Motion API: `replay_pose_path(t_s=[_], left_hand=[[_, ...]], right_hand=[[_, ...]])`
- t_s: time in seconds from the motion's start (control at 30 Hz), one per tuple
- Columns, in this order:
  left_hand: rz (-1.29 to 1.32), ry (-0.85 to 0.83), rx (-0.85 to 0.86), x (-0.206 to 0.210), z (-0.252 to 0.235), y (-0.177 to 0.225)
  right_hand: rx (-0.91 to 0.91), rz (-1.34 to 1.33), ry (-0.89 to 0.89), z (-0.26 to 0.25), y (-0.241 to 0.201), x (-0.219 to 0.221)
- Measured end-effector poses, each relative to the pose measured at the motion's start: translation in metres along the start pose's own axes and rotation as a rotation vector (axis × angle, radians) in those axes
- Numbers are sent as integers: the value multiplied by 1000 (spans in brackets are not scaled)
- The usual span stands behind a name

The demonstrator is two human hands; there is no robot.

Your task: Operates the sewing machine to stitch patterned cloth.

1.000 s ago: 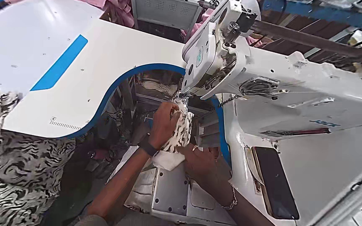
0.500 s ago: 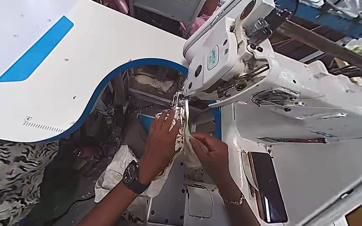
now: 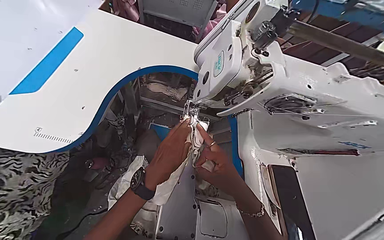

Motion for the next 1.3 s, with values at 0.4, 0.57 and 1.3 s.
replay_pose_path(t_s=[0.4, 0.57, 1.3], left_hand=[[118, -5, 3, -3, -3, 4], [143, -10, -38, 1, -8, 2], [249, -92, -161, -19, 73, 24]], right_hand=[[96, 42, 118, -19, -2, 3], [154, -185, 75, -19, 13, -5], [251, 525, -289, 64, -32, 21]])
Point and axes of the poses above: each hand's wrist, its own z-axis away from the middle knuckle, its own x-axis out of the palm, y = z × x, the point moved 8 cm from there along -z, towards the middle knuckle, and after that the axes turned 14 degrees about -y, right-handed, at the moved point
